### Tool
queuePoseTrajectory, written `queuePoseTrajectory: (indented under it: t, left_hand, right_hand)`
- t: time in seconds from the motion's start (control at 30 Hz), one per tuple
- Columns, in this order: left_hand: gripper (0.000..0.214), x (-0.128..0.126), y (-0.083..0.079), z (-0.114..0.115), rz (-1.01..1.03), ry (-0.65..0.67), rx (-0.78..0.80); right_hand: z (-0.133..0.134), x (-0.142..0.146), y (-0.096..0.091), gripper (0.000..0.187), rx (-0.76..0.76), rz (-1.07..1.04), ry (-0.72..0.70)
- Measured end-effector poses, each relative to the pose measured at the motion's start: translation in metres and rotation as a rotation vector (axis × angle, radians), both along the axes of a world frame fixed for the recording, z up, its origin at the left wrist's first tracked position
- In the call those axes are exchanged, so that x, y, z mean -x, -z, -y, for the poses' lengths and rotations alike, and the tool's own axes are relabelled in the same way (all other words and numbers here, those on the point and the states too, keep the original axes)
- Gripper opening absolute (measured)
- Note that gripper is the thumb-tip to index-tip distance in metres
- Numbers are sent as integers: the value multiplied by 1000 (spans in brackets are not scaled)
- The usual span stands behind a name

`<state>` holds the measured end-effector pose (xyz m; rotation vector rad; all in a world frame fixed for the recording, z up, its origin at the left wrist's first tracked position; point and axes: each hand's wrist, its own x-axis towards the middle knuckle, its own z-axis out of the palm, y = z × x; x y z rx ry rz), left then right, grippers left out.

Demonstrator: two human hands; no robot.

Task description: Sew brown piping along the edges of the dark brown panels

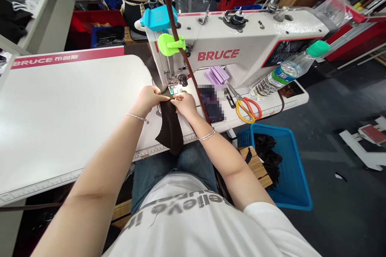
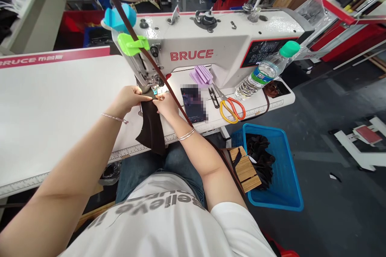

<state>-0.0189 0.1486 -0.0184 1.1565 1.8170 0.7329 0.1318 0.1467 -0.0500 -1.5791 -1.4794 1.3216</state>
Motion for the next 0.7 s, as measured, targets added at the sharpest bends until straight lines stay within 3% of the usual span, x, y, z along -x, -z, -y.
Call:
queuePoseTrajectory:
  t: [0.1, 0.43, 0.7]
  left_hand:
    - [50, 0, 3, 0, -10, 33, -80]
    - [50, -1, 10, 0, 112, 5, -83]
    - [48, -10, -2, 10, -78, -26, -113]
  right_hand:
    - [1, 0, -2, 12, -5, 9, 10]
    - [1, -1, -2, 7, -27, -12, -17]
    - [1, -1, 0, 10, -38, 3, -17]
